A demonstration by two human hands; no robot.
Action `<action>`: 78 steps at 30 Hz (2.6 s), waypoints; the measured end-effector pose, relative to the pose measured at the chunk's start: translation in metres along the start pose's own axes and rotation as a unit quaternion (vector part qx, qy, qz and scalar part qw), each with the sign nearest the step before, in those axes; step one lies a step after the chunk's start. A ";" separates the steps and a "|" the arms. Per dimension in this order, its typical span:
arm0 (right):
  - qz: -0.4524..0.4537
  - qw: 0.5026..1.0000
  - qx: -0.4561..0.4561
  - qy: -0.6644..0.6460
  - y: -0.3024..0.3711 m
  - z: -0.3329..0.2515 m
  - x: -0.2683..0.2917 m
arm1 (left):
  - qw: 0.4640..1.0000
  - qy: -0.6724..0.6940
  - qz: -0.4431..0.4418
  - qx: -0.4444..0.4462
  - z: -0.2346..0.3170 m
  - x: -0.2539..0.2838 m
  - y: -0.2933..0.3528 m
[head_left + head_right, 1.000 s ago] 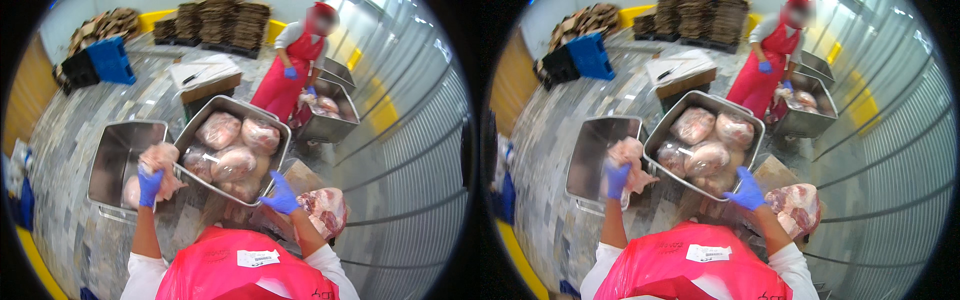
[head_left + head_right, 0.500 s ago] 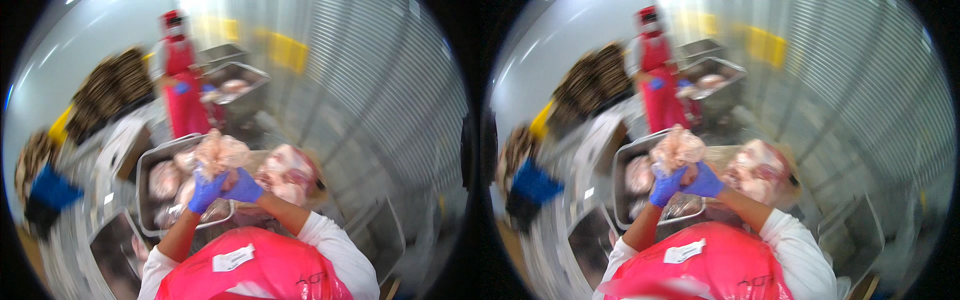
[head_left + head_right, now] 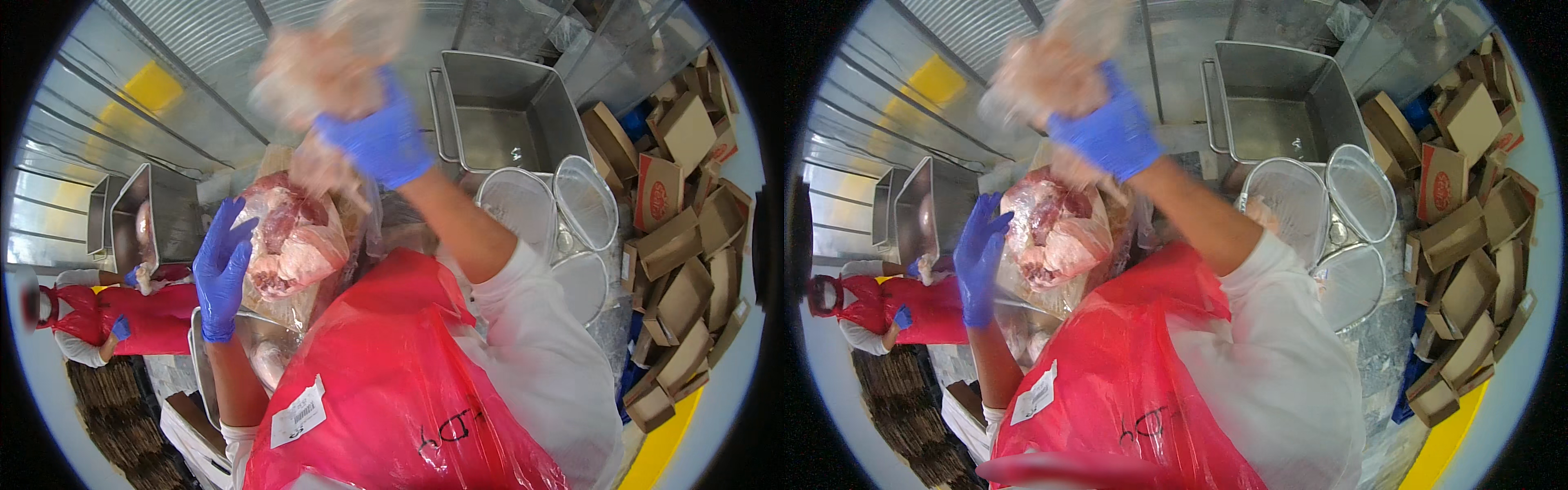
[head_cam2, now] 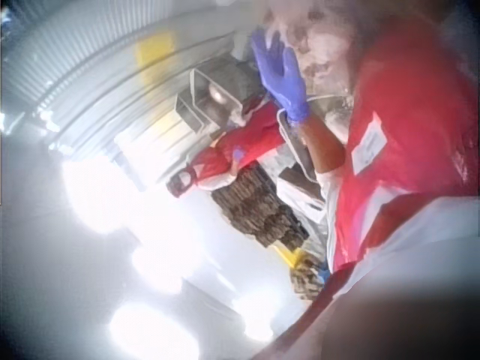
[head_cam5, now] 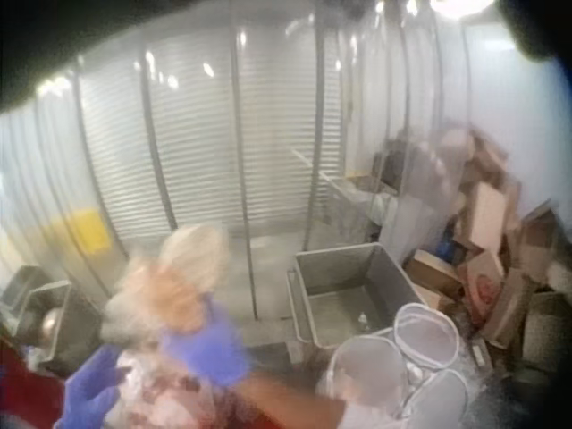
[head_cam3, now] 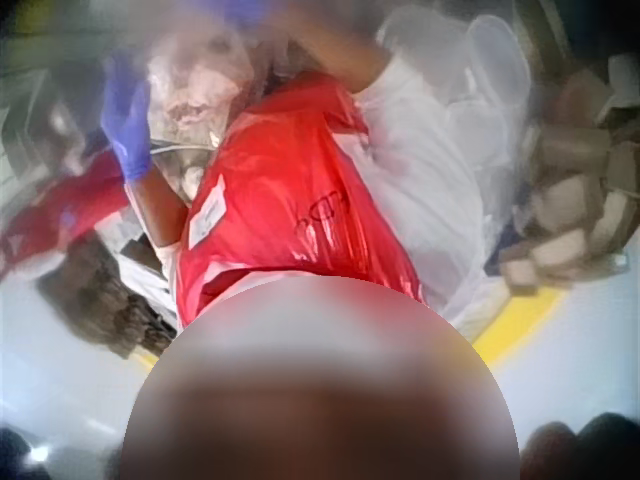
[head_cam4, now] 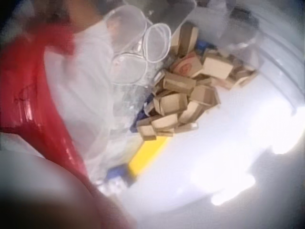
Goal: The person removes vacuum-sealed packages of raw meat from a metal bin and places them on a cutting board. They then open the plastic packaging by hand and transfer the meat to another bin. The process is repeated for multiple packages.
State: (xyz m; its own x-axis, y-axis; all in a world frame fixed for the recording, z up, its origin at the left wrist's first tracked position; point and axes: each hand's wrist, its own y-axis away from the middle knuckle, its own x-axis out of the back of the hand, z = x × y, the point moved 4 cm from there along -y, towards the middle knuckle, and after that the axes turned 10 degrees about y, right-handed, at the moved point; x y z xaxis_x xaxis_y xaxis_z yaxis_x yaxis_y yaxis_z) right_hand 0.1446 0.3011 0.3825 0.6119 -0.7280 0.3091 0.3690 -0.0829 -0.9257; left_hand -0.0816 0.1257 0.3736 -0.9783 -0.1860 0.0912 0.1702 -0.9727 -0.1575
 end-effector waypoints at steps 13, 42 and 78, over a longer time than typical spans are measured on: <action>0.067 0.743 -0.605 -0.279 0.130 0.204 0.143 | 0.773 -0.040 0.603 0.195 -0.220 0.200 0.326; -0.460 0.836 -0.299 -0.011 0.320 -0.037 -0.009 | 0.348 -0.147 0.788 0.486 -0.385 -0.096 0.723; -0.440 0.866 0.017 -0.235 0.153 -0.249 -0.087 | 0.482 0.155 0.825 0.252 -0.371 -0.058 0.682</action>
State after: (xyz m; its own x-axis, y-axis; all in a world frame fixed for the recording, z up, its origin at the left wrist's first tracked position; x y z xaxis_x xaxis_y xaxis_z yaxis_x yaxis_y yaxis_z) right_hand -0.0263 0.1823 0.1601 0.2965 -0.0348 0.9544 0.8530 -0.4398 -0.2811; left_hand 0.0477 -0.4760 -0.1038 0.5804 -0.8097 0.0861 0.6770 0.5386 0.5016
